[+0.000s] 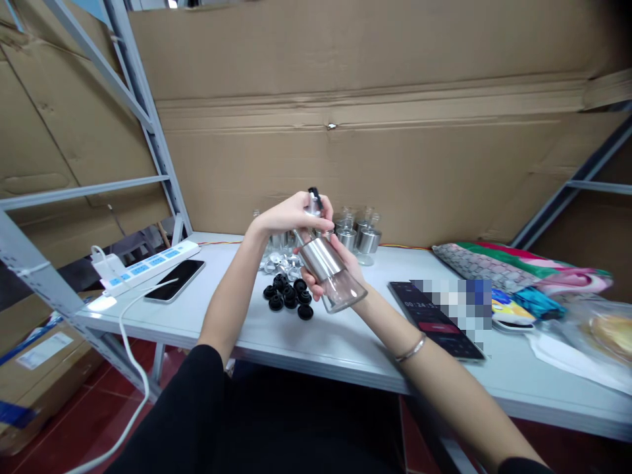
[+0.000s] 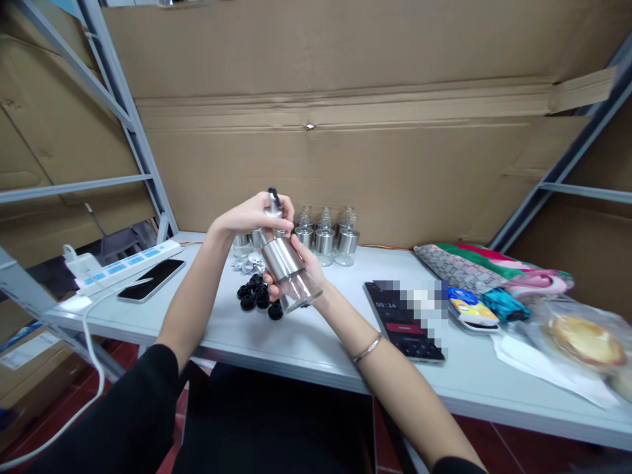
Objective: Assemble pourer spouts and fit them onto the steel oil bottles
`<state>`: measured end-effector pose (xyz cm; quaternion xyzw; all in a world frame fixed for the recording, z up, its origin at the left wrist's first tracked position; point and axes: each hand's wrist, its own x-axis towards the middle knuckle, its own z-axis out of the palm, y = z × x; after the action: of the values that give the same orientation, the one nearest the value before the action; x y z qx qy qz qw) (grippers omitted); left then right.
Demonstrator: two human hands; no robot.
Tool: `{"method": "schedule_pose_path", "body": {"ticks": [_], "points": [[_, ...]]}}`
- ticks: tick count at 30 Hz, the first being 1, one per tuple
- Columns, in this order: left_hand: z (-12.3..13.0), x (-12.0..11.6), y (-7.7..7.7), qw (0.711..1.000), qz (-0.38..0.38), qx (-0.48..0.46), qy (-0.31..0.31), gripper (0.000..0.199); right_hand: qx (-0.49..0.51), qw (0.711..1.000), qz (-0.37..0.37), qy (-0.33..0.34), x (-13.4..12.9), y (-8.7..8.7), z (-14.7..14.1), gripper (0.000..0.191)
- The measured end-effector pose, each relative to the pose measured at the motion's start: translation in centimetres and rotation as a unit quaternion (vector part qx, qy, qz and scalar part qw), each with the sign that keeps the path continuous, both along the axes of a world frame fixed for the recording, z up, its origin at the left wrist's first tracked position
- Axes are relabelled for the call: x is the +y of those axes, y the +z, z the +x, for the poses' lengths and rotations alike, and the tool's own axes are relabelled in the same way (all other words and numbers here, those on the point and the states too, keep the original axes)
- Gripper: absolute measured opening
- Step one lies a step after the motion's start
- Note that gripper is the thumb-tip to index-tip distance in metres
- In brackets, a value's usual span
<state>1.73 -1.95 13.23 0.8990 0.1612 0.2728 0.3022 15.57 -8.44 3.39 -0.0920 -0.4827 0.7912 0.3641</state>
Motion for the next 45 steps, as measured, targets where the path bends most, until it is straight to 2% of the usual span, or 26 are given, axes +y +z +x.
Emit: {"method": "schedule_pose_path", "body": {"ticks": [1,3,5,7,10,15,19,24,27,31,34,38,45], "points": [[0.7,-0.1,-0.2,0.997,0.042,-0.010,0.068,0.012,0.014,1.000,0.000,-0.010,0.2,0.0,0.1,0.066],[2.3,0.1,-0.9,0.970,0.117,-0.073,0.198,0.007,0.042,0.999,-0.004,-0.034,0.4,0.0,0.3,0.070],[3.4,0.7,-1.5,0.949,0.143,-0.117,0.257,0.010,0.053,0.997,-0.020,-0.049,0.6,0.1,0.4,0.073],[3.6,1.6,-1.9,0.940,0.142,-0.154,0.271,0.010,0.057,0.996,-0.039,-0.064,0.6,0.2,0.5,0.075],[2.4,2.8,-1.6,0.923,0.130,-0.235,0.277,0.007,0.051,0.995,-0.049,-0.076,0.4,0.1,0.2,0.077],[-0.6,4.1,-0.2,0.859,0.134,-0.344,0.353,0.006,0.029,0.994,-0.071,-0.081,0.2,-0.4,-0.7,0.049],[-2.8,4.7,0.6,0.835,0.158,-0.344,0.400,0.010,0.010,0.992,-0.077,-0.100,0.1,-0.8,-1.2,0.043],[-6.7,6.5,0.7,0.791,0.167,-0.310,0.501,0.012,-0.003,0.991,-0.067,-0.113,0.0,-0.8,-1.2,0.044],[-9.2,8.5,-0.1,0.774,0.180,-0.274,0.542,0.012,-0.002,0.991,-0.068,-0.119,0.0,-0.8,-1.2,0.047],[-11.1,11.1,-2.1,0.748,0.175,-0.265,0.583,0.009,-0.007,0.990,-0.059,-0.125,-0.1,-0.6,-1.0,0.049],[-11.3,12.3,-3.8,0.740,0.166,-0.258,0.598,0.008,-0.011,0.989,-0.049,-0.138,-0.2,-0.5,-0.8,0.049],[-10.6,13.1,-5.6,0.747,0.149,-0.241,0.601,0.007,-0.013,0.988,-0.044,-0.148,-0.2,-0.3,-0.7,0.049],[-10.3,13.4,-6.6,0.748,0.184,-0.225,0.597,0.007,-0.012,0.989,-0.034,-0.146,-0.3,-0.2,-0.7,0.048]]}}
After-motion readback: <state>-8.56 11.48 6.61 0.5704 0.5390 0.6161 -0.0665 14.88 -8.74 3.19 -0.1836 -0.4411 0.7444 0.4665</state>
